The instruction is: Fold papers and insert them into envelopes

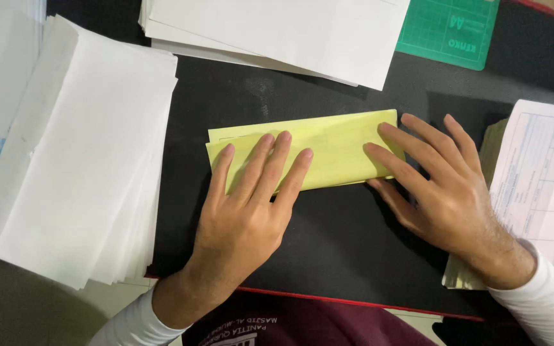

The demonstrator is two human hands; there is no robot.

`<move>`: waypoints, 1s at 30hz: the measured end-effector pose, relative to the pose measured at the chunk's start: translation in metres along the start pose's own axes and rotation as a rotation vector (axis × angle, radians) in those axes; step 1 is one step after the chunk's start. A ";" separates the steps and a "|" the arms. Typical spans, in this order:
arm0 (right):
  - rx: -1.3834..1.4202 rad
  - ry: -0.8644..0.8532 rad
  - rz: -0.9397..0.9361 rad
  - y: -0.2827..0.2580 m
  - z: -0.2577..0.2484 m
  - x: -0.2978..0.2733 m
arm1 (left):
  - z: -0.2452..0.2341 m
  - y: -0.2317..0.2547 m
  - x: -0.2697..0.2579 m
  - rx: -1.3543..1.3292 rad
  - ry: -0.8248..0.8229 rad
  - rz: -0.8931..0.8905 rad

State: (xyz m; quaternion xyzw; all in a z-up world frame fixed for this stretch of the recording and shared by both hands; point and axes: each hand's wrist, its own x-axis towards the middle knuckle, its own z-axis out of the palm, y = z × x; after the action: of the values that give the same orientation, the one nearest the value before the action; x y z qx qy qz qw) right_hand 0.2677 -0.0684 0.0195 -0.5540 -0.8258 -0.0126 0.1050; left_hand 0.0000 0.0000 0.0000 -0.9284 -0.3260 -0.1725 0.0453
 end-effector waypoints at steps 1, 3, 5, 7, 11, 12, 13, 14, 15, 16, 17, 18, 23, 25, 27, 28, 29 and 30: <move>0.004 -0.005 0.002 0.000 0.001 0.000 | 0.000 0.000 0.001 -0.004 -0.005 -0.001; 0.038 -0.007 0.031 0.000 0.003 -0.001 | 0.000 0.000 0.002 -0.015 -0.014 -0.010; 0.059 -0.021 0.047 0.001 0.004 -0.002 | 0.000 0.000 0.005 -0.026 -0.017 -0.013; 0.078 -0.031 0.065 0.001 0.004 -0.002 | 0.001 0.000 0.006 -0.036 -0.018 -0.014; 0.142 -0.056 0.099 0.002 0.002 0.001 | 0.004 0.000 0.005 -0.051 -0.062 -0.017; 0.150 -0.061 0.102 0.002 0.002 0.001 | 0.005 0.000 0.004 -0.062 -0.074 -0.020; 0.152 -0.061 0.100 0.002 0.002 0.001 | 0.006 0.001 0.004 -0.061 -0.075 -0.021; 0.156 -0.060 0.105 0.002 0.003 0.001 | 0.008 0.001 0.003 -0.064 -0.073 -0.023; 0.159 -0.059 0.109 0.002 0.003 0.001 | 0.009 0.001 0.002 -0.067 -0.070 -0.026; 0.161 -0.059 0.107 0.002 0.002 0.002 | 0.008 0.001 0.003 -0.065 -0.072 -0.028; 0.165 -0.053 0.109 0.002 0.002 0.003 | 0.008 0.000 0.003 -0.057 -0.065 -0.024; 0.168 -0.047 0.110 0.003 0.002 0.004 | 0.007 0.000 0.004 -0.049 -0.058 -0.021; 0.154 -0.053 0.097 0.000 0.002 0.005 | 0.005 -0.002 0.004 -0.089 -0.077 -0.039; 0.142 -0.063 0.092 -0.002 0.003 0.006 | 0.004 -0.003 0.000 -0.093 -0.083 -0.039; 0.095 -0.076 0.085 -0.002 0.005 0.006 | 0.004 -0.004 -0.001 -0.114 -0.067 -0.042; 0.095 -0.075 0.079 -0.002 0.005 0.006 | 0.004 -0.004 0.000 -0.111 -0.066 -0.046; 0.089 -0.073 0.085 -0.002 0.006 0.005 | 0.003 -0.004 -0.001 -0.121 -0.062 -0.054; 0.083 -0.071 0.092 -0.003 0.006 0.005 | 0.002 -0.004 -0.001 -0.132 -0.059 -0.062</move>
State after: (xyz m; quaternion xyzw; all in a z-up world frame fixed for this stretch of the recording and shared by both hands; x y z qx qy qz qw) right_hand 0.2627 -0.0643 0.0146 -0.5864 -0.8026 0.0462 0.0992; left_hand -0.0027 0.0030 -0.0027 -0.9235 -0.3438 -0.1674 -0.0308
